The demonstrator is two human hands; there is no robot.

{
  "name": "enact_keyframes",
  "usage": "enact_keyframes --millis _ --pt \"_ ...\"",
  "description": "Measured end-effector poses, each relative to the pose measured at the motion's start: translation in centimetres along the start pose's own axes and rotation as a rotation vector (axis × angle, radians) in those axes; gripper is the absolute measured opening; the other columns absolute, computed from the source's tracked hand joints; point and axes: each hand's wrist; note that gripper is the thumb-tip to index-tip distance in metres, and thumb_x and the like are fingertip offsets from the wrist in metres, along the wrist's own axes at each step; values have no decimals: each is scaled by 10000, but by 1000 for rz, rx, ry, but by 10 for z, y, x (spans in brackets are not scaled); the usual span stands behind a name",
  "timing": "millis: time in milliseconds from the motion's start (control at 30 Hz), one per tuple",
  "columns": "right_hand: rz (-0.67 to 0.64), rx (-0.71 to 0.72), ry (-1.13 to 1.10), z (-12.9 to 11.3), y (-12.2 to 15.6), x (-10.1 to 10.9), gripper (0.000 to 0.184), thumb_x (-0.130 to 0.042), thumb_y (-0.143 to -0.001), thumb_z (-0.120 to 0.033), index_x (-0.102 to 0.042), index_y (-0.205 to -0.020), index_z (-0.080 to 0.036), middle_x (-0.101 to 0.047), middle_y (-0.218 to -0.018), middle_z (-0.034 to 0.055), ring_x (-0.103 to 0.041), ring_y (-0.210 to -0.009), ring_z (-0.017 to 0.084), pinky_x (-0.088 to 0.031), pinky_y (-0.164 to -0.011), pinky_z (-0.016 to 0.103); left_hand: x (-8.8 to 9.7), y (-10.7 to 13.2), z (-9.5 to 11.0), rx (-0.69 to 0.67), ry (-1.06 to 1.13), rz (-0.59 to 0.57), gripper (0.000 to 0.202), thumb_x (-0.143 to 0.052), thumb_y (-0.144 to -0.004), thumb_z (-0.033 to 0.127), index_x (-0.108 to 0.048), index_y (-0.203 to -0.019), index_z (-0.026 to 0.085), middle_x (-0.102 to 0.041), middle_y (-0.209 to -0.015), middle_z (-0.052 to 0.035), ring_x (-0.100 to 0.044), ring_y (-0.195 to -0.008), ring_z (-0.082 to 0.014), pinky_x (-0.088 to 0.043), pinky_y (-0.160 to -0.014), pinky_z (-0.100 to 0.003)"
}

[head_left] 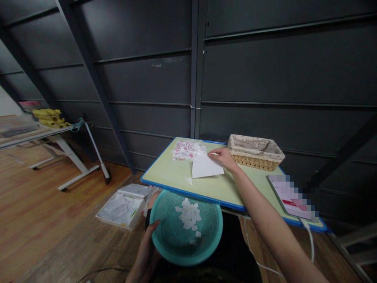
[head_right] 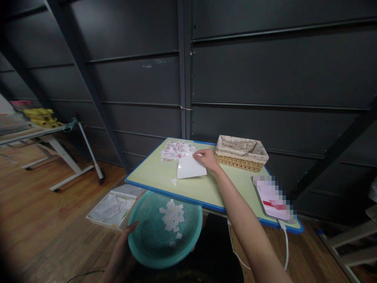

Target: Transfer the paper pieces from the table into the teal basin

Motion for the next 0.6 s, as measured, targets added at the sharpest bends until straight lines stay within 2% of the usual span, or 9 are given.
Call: enact_keyframes --millis 167,300,400,600 --pt "-57 -6 11 1 -1 -2 290 -597 -638 -335 -764 -725 -113 -729 -734 88 -583 -636 185 -387 -552 261 0 0 0 3 -9 24 637 -624 -771 175 -471 -1389 157 -759 -1130 -138 -659 -1103 -321 -499 -978 -475" --pt "-25 -16 -1 3 0 -5 309 -599 -660 -344 -770 -770 -111 -732 -753 93 -587 -639 187 -385 -533 255 -6 3 3 -10 -18 21 605 -600 -778 154 -490 -1373 148 -781 -1066 -132 -663 -1096 -321 -488 -989 -491" --pt "-67 27 8 4 1 -7 271 -602 -667 -323 -768 -752 -127 -739 -765 84 -602 -658 185 -409 -570 257 -10 6 4 -10 -37 17 552 -586 -784 160 -528 -1329 92 -794 -998 -147 -669 -1080 -339 -484 -988 -514" --pt "-142 66 7 4 3 -10 292 -594 -676 -346 -760 -752 -119 -729 -723 71 -569 -594 157 -380 -522 243 -13 10 5 -42 -46 60 590 -589 -774 143 -503 -1354 90 -806 -917 -137 -686 -1045 -338 -501 -964 -504"
Point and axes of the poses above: each hand's wrist, its own y-axis away from the middle knuckle, its own x-axis out of the back of the hand, z = x × y
